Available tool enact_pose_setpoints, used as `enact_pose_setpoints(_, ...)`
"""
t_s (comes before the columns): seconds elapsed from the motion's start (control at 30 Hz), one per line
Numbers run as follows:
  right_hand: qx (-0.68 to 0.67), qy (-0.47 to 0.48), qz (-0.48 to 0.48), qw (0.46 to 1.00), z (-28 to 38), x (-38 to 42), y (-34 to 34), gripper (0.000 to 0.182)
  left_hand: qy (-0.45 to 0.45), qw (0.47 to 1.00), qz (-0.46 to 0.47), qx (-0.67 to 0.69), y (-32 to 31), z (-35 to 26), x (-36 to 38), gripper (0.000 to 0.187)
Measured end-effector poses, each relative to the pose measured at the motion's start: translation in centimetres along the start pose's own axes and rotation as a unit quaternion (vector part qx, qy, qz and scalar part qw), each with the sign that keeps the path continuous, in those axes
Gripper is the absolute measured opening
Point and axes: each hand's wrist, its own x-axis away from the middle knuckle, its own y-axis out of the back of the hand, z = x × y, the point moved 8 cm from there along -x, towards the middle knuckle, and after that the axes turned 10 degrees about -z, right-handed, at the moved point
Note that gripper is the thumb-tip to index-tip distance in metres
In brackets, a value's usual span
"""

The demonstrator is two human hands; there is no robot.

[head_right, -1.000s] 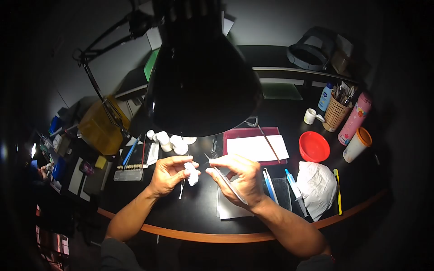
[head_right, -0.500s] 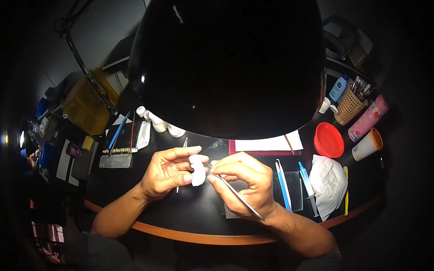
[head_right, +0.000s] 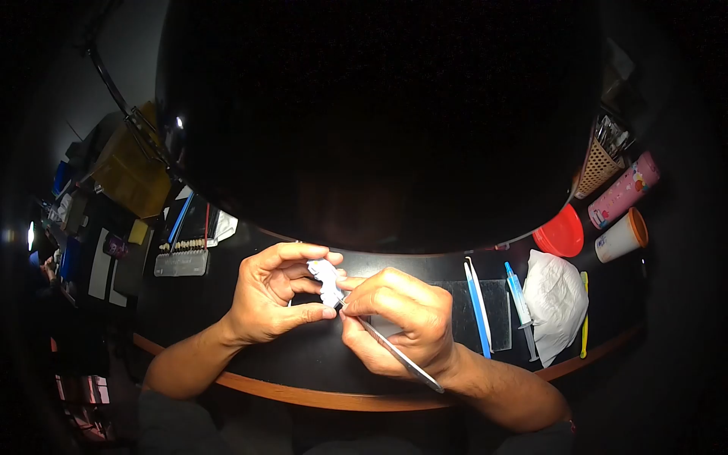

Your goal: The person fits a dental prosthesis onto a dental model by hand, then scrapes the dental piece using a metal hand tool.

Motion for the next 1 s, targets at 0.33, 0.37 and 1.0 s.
enact_pose_setpoints(0.33, 0.031, 0.005, 0.023, 0.999, 0.0, 0.4, -0.2, 0.020, 0.030, 0.999, -0.003, 0.022, -0.1, 0.5, -0.1, 0.074)
enact_pose_setpoints(0.37, 0.032, 0.005, 0.022, 0.999, 0.0, 0.3, -0.1, 0.020, 0.034, 0.999, -0.003, 0.030, -0.2, 0.5, -0.1, 0.075)
enact_pose_setpoints(1.0, -0.006, -0.027, 0.012, 1.000, -1.0, 0.0, 0.4, 0.015, 0.157, 0.979, 0.047, 0.125, -0.7, 0.8, 0.3, 0.081)
